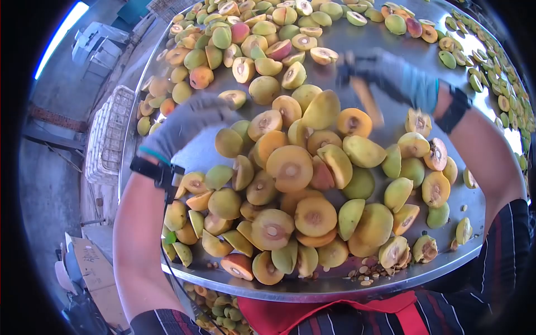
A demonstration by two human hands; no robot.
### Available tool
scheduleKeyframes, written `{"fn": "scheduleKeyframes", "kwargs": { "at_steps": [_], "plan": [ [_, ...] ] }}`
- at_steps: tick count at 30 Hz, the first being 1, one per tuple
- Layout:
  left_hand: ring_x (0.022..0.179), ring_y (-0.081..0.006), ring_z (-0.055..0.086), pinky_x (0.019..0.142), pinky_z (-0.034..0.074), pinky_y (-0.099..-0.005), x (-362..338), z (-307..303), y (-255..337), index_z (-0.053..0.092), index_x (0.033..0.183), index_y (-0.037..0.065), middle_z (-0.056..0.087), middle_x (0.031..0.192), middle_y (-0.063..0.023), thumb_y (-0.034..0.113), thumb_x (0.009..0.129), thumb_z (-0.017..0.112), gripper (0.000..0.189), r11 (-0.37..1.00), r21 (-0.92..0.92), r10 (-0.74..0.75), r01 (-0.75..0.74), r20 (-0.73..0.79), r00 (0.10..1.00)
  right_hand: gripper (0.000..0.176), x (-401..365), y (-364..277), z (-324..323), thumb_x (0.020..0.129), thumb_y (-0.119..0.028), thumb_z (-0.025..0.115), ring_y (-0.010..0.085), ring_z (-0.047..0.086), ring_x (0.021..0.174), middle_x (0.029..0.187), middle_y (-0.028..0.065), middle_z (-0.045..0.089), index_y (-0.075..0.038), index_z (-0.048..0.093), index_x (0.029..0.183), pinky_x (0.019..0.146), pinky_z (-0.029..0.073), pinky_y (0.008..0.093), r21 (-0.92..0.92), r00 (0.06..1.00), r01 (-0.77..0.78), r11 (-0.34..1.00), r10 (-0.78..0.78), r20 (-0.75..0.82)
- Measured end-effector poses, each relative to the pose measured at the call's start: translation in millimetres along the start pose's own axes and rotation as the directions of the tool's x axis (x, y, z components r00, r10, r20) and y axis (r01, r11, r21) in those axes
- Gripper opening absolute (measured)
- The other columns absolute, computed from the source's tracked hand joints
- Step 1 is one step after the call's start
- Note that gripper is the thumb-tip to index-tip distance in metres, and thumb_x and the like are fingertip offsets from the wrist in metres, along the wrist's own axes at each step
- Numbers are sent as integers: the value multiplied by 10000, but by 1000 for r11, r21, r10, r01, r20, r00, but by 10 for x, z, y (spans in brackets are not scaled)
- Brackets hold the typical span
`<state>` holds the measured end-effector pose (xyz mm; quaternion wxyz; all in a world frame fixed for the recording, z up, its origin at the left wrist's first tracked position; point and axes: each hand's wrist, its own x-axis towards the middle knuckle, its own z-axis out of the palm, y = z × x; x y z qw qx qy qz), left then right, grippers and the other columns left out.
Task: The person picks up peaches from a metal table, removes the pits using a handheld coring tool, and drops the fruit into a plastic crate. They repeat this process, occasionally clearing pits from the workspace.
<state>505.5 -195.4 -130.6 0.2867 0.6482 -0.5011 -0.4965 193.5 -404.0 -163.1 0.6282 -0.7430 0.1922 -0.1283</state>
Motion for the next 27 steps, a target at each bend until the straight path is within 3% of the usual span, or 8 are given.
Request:
{"fn": "scheduleKeyframes", "kwargs": {
  "at_steps": [4, 9, 13, 15, 17, 19, 21, 27],
  "plan": [
    [1066, -201, 503, 826, 437, -267, 516, -45, 83, 460, 1248, 78, 493, 1216, -114, 341, 831, 590, 510, 930, 255, -63, 264, -599, 798, 429, 646, -114, -291, 918, -327, 482, 148, 532, 967, 1116, 42, 581, -43, 491, 1240, 861, 419, 263, -495, 959, -157, 855, 13, -282],
    [1032, -301, 536, 898, 408, -369, 1240, -296, -59, 349, 1308, 20, 505, 1216, -193, 515, 815, 516, 719, 799, 577, 67, 167, -361, 930, 579, 1504, 295, -129, 843, -526, 498, 170, 447, 1154, 1327, 69, 451, -206, 435, 1320, 970, 345, 291, -838, 958, -192, 510, -88, -272],
    [1134, -222, 463, 860, 439, -336, 1398, -48, 73, 383, 1326, 134, 391, 1325, -142, 218, 814, 554, 546, 906, 260, -141, 334, -559, 817, 561, 1634, 240, 92, 842, -514, 512, 188, 500, 1103, 1257, 71, 515, -171, 470, 1283, 936, 378, 308, -646, 962, -202, 736, 24, -273],
    [1034, -261, 543, 906, 411, -335, 1355, -18, 82, 449, 1256, 24, 565, 1133, -170, 214, 771, 577, 537, 978, 190, 126, -87, -205, 971, 483, 1612, 143, 206, 862, -481, 502, 192, 549, 971, 1081, 57, 603, -136, 530, 1199, 843, 419, 319, -665, 993, -47, 746, -35, -109],
    [974, -219, 566, 835, 459, -315, 1442, -89, -53, 515, 1210, 35, 597, 1072, -116, 32, 709, 557, 503, 969, 245, 89, -38, -201, 976, 332, 1664, 243, 336, 894, -375, 499, 170, 537, 794, 911, 49, 613, -131, 586, 1101, 725, 428, 287, -510, 959, 267, 818, -278, 55],
    [898, -181, 586, 750, 490, -302, 1376, -44, -101, 536, 1196, 51, 614, 1028, -78, -31, 688, 540, 514, 999, 33, 19, -16, -105, 994, 265, 1461, 31, 436, 900, -212, 467, 251, 592, 841, 973, 106, 619, -137, 575, 1131, 756, 454, 328, -180, 974, -210, 961, 221, 45],
    [845, -133, 584, 705, 495, -259, 1216, -11, -155, 553, 1191, 68, 618, 1008, -39, -71, 657, 535, 552, 998, 49, 30, -32, 47, 998, 288, 1382, 302, 333, 886, -320, 504, 199, 581, 803, 913, 50, 630, -165, 609, 1105, 723, 468, 320, -613, 743, 645, 456, -560, 366],
    [1147, -135, 462, 979, 354, -268, 303, 90, 258, 500, 1246, 22, 563, 1178, -66, 42, 708, 594, 547, 965, 209, -232, 159, 398, 887, 291, 869, -60, 29, 867, -175, 527, 169, 599, 858, 964, 50, 641, -105, 577, 1146, 774, 479, 317, -356, 754, 607, 711, -372, 541]
  ]
}}
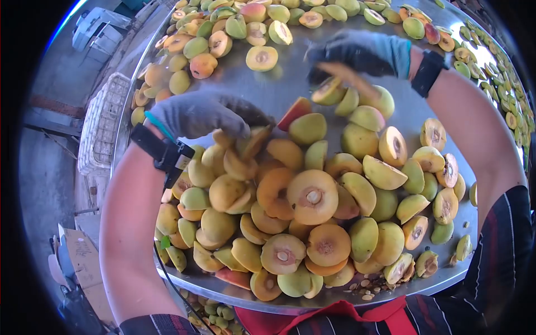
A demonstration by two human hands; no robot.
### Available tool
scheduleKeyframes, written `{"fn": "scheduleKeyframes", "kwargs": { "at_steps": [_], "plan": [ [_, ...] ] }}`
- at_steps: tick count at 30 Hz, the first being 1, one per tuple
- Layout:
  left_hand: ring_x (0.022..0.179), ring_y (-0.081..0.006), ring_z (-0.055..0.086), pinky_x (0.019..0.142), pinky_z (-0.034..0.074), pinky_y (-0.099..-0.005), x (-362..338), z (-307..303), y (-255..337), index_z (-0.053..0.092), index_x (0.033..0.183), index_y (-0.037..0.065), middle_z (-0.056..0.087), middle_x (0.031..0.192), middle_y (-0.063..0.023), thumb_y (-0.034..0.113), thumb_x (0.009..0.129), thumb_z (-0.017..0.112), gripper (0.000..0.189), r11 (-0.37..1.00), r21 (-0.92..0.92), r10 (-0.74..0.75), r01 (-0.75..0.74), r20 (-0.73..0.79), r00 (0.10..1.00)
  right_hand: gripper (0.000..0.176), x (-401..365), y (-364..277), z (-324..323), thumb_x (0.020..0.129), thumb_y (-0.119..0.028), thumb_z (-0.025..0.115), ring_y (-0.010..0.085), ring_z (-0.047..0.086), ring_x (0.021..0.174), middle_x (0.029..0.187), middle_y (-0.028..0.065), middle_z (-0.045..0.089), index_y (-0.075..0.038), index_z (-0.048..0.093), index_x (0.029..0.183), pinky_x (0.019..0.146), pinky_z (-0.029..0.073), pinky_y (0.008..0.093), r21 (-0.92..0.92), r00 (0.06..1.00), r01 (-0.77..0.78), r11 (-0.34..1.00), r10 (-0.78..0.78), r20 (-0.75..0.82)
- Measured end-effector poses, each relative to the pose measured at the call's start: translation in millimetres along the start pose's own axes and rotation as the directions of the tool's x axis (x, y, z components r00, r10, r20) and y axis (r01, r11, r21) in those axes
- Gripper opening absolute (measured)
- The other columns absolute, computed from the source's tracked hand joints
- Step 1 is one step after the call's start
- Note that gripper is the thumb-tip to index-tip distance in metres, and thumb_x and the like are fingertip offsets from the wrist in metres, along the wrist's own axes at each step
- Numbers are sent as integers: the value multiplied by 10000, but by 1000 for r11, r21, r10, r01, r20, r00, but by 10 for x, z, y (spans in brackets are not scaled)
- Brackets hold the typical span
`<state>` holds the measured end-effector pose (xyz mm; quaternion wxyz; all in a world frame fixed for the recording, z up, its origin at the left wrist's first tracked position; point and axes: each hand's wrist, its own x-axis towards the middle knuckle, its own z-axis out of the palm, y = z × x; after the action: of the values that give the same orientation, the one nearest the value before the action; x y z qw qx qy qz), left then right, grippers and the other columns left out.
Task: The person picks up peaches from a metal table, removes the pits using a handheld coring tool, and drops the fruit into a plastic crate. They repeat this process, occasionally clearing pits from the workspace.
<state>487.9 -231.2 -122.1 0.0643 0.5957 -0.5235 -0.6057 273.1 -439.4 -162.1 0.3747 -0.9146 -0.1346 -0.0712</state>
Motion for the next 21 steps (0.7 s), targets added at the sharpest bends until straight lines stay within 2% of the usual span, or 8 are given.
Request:
{"fn": "scheduleKeyframes", "kwargs": {
  "at_steps": [2, 3, 4, 6, 8, 9, 13, 21],
  "plan": [
    [1109, -152, 495, 947, 376, -272, -64, -93, 47, 559, 1192, 49, 583, 1136, -65, 65, 724, 600, 470, 996, -83, -11, 14, 32, 999, 230, 37, 10, -117, 890, -155, 489, 151, 615, 848, 994, 84, 616, -60, 604, 1064, 728, 487, 310, -136, 897, -420, 897, 387, -214],
    [1067, -146, 508, 916, 390, -266, -55, -143, 73, 557, 1192, 62, 589, 1111, -57, 87, 740, 597, 454, 999, -36, -13, 6, -201, 980, 265, 279, -51, -178, 841, -181, 534, 175, 600, 909, 996, 82, 606, -89, 593, 1083, 742, 473, 311, 308, 690, -581, 753, 657, -304],
    [1025, -139, 522, 885, 403, -260, -33, -196, 83, 556, 1191, 75, 594, 1087, -50, 109, 756, 595, 438, 1000, 12, -3, 9, -424, 906, 339, 380, -196, -264, 852, -368, 533, 142, 424, 417, 482, 26, 493, -106, 563, 639, 387, 285, 293, 247, 580, -704, 665, 740, -340],
    [949, -136, 526, 808, 420, -264, 181, -273, -20, 541, 1163, 85, 594, 1021, -36, 170, 775, 584, 400, 978, 153, 206, -138, -673, 710, 440, 710, -46, -227, 881, -446, 420, 271, 583, 655, 721, 134, 628, -65, 637, 913, 603, 434, 383, -180, 604, -792, 583, 703, -376],
    [925, -150, 518, 762, 421, -270, 510, -622, -176, 502, 1145, 68, 579, 977, -44, 185, 772, 582, 400, 886, 445, 236, 132, -677, 697, 348, 1125, 487, -128, 844, -274, 533, 211, 575, 977, 1044, 74, 602, -137, 558, 1163, 815, 448, 323, -561, 702, -624, 543, 705, -99],
    [911, -157, 514, 753, 420, -276, 572, -500, -103, 503, 1126, 66, 576, 964, -46, 148, 760, 588, 384, 916, 394, 239, 73, -684, 689, 429, 997, 351, 66, 843, -371, 529, 249, 567, 989, 1060, 81, 603, -155, 522, 1213, 863, 419, 338, -674, 986, -149, 723, 164, -42],
    [866, -136, 506, 753, 422, -277, 678, -262, -129, 551, 1060, 59, 573, 935, -32, 37, 727, 596, 337, 985, 173, 112, -15, -567, 816, 475, 1054, 548, 384, 756, -415, 620, 231, 582, 982, 963, 114, 634, -88, 608, 1100, 817, 438, 322, -31, 767, -619, 785, 596, -236],
    [850, -98, 566, 744, 479, -261, 181, 565, 223, 503, 1231, 125, 611, 1041, -39, 142, 706, 680, 555, 944, 329, 139, -31, -310, 940, 327, 148, -349, 419, 753, -9, 564, 330, 541, 1031, 1100, 154, 574, -59, 592, 1074, 891, 437, 373, -286, 966, 202, 936, -142, 216]
  ]
}}
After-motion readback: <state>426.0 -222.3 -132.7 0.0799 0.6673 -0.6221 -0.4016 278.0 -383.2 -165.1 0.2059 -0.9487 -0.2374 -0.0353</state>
